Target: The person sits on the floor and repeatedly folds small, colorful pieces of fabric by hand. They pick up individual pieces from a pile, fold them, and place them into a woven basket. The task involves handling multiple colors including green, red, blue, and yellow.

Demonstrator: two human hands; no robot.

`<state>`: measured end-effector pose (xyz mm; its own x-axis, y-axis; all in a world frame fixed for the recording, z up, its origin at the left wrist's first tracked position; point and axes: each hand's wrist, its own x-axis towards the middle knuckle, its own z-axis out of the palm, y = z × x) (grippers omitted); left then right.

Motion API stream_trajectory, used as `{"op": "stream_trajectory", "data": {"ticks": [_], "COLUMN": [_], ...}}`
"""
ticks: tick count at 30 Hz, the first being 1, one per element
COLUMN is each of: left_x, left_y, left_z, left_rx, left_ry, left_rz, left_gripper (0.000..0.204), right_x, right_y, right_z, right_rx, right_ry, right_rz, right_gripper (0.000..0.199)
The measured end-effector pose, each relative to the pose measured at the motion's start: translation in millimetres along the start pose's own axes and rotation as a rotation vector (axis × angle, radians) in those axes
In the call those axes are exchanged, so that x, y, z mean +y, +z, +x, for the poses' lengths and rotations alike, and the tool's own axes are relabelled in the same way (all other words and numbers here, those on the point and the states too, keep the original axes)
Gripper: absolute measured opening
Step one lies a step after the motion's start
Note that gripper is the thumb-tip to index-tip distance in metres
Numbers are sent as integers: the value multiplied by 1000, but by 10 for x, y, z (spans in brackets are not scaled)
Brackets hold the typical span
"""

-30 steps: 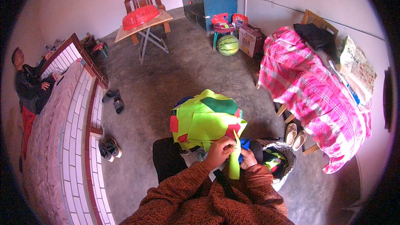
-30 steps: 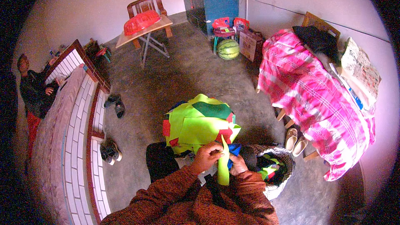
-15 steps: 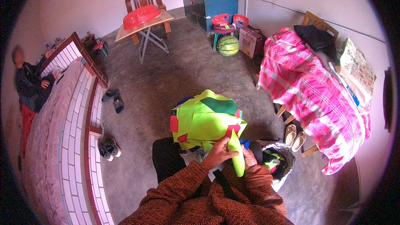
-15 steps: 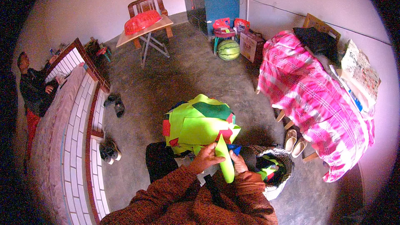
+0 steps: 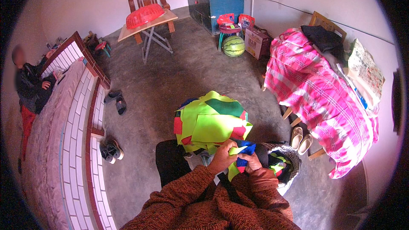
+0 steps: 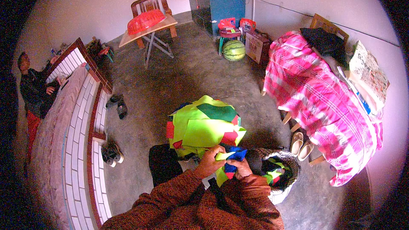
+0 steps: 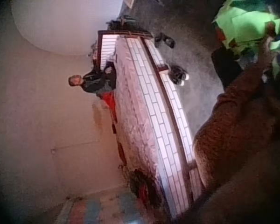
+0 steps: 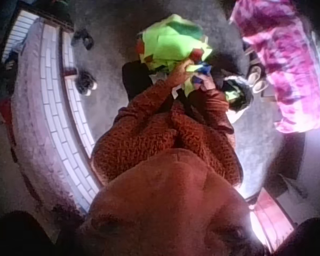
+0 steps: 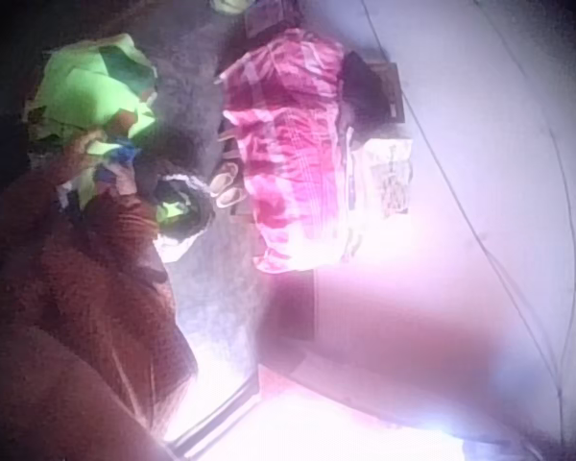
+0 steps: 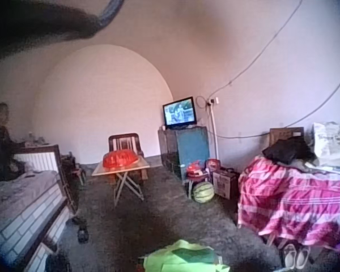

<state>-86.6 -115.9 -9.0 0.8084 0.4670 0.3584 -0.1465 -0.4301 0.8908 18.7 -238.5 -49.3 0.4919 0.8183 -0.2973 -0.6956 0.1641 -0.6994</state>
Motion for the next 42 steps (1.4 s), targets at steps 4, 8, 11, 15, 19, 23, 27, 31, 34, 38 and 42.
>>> {"op": "stream_trajectory", "data": {"ticks": [4,8,11,15,19,23,27,31,34,38,42], "left_x": [18,-41,10,23,247,372,372,313,348,437,406], "left_y": [16,33,-30,-45,-116,-184,-211,-277,-454,-659,-703], "left_z": [15,-15,-38,-47,-4,26,53,54,98,221,432], "left_rx": [179,174,72,36,89,104,152,295,384,430,364], "left_ry": [9,-295,-433,-432,-354,-333,-327,-366,-321,-269,-187], "left_rz": [-52,-289,-412,-433,-472,-496,-484,-482,-517,-559,-496], "left_gripper": [39,34,31,24,21,20,21,19,19,20,20], "right_x": [-56,-40,-113,19,-48,-41,-40,-36,-15,-52,-10], "right_y": [93,20,168,-99,-91,-95,-27,-169,-209,-197,-229], "right_z": [-57,-57,-115,-21,-50,-26,4,42,68,78,107], "right_rx": [67,97,82,107,99,109,143,159,112,123,75], "right_ry": [-94,-96,-82,-104,-85,-83,-211,-239,-185,-143,-171], "right_rz": [55,83,127,158,146,164,184,148,245,397,399], "right_gripper": [43,41,38,44,37,40,44,33,35,34,34]}}
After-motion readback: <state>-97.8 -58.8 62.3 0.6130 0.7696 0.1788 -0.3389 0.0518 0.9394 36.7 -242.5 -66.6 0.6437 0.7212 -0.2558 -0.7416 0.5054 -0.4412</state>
